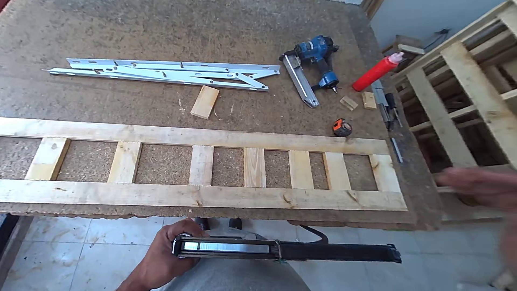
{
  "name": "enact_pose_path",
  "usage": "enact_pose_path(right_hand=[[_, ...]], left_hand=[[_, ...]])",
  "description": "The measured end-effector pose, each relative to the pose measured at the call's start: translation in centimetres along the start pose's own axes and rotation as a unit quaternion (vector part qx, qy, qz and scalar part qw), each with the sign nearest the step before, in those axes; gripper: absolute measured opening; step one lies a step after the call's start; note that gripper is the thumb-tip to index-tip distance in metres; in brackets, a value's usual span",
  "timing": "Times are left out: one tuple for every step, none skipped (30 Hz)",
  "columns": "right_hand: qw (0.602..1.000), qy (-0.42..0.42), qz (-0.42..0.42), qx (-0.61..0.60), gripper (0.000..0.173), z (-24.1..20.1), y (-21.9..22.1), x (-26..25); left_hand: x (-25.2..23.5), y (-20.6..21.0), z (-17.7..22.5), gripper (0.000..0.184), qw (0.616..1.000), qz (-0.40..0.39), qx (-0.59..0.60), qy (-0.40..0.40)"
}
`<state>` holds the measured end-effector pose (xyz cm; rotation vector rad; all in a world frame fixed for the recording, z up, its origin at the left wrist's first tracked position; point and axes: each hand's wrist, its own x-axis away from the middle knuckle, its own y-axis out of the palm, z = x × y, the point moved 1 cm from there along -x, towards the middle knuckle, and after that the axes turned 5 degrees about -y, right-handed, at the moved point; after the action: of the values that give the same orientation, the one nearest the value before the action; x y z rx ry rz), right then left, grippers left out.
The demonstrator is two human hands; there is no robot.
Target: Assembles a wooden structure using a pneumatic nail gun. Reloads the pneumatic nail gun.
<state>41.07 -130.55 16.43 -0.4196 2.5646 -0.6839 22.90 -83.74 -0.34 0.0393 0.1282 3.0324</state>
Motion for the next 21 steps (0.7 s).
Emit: enact_pose_path(right_hand=[[0.993, 0.065, -0.002, -0.098, 0.069, 2.3, 0.1, 1.4], [0.975, 0.117, -0.001, -0.187, 0.082, 3.7, 1.4, 2.6], [0.956, 0.152, 0.005, -0.252, 0.093, 4.0, 3.8, 3.2], [0.941, 0.163, 0.008, -0.298, 0.099, 3.3, 6.9, 3.4], [0.929, 0.153, 0.015, -0.338, 0.098, 2.1, 10.3, 3.3], [0.918, 0.132, 0.021, -0.373, 0.094, 0.6, 13.9, 2.9], [0.916, 0.099, 0.015, -0.390, 0.091, -1.0, 17.0, 2.3], [0.920, 0.064, 0.005, -0.387, 0.091, -2.2, 19.2, 1.9], [0.921, 0.039, 0.016, -0.387, 0.088, -2.8, 20.5, 1.3], [0.924, 0.025, 0.045, -0.378, 0.084, -2.9, 21.2, 0.8], [0.933, 0.011, 0.067, -0.353, 0.081, -2.7, 21.4, 0.5], [0.952, -0.012, 0.081, -0.296, 0.078, -2.5, 21.3, 0.3], [0.975, -0.045, 0.081, -0.200, 0.074, -2.5, 21.0, 0.1], [0.991, -0.087, 0.073, -0.076, 0.070, -2.7, 20.8, 0.0], [0.990, -0.125, 0.049, 0.034, 0.064, -3.2, 20.8, 0.0], [0.982, -0.147, -0.005, 0.114, 0.058, -3.6, 21.3, 0.4], [0.972, -0.144, -0.094, 0.159, 0.054, -3.8, 22.1, 1.0], [0.958, -0.109, -0.197, 0.178, 0.058, -3.5, 23.2, 1.8], [0.938, -0.044, -0.297, 0.170, 0.070, -2.8, 24.2, 2.2], [0.916, 0.018, -0.368, 0.162, 0.081, -1.5, 24.9, 2.2], [0.890, 0.079, -0.420, 0.160, 0.086, -0.3, 25.1, 1.9]], left_hand=[[0.0, 0.0, -0.1, 0.036, 1.000, 0.001, -0.001, -0.001], [-0.2, 0.1, 0.0, 0.036, 1.000, 0.001, -0.001, -0.002], [-0.4, 0.2, 0.1, 0.036, 1.000, -0.001, 0.001, -0.003], [-0.7, 0.5, 0.3, 0.036, 1.000, -0.003, 0.001, -0.006], [-1.0, 0.7, 0.6, 0.036, 1.000, -0.006, -0.003, -0.010], [-1.4, 0.9, 0.9, 0.036, 1.000, -0.009, -0.011, -0.015], [-1.8, 0.9, 1.1, 0.036, 0.999, -0.011, -0.031, -0.021], [-2.1, 0.7, 1.1, 0.037, 0.998, -0.011, -0.059, -0.026], [-2.4, 0.1, 1.0, 0.038, 0.996, -0.004, -0.081, -0.037], [-2.7, -0.4, 1.1, 0.041, 0.994, 0.007, -0.099, -0.054], [-3.0, -0.6, 1.2, 0.043, 0.991, 0.012, -0.106, -0.077], [-3.3, -0.6, 1.5, 0.045, 0.989, 0.014, -0.103, -0.103], [-3.7, -0.2, 1.8, 0.047, 0.987, 0.017, -0.082, -0.137], [-4.2, 0.5, 1.9, 0.050, 0.983, 0.024, -0.037, -0.179], [-4.9, 1.5, 1.9, 0.052, 0.974, 0.034, 0.022, -0.224], [-5.6, 2.5, 1.8, 0.052, 0.960, 0.044, 0.063, -0.269], [-6.3, 3.4, 1.6, 0.050, 0.944, 0.052, 0.094, -0.311], [-7.1, 4.2, 1.4, 0.047, 0.928, 0.060, 0.117, -0.348], [-7.9, 5.0, 1.2, 0.043, 0.913, 0.067, 0.141, -0.378], [-8.7, 5.6, 0.7, 0.037, 0.899, 0.071, 0.167, -0.399], [-9.4, 6.2, 0.2, 0.029, 0.888, 0.066, 0.193, -0.413]])
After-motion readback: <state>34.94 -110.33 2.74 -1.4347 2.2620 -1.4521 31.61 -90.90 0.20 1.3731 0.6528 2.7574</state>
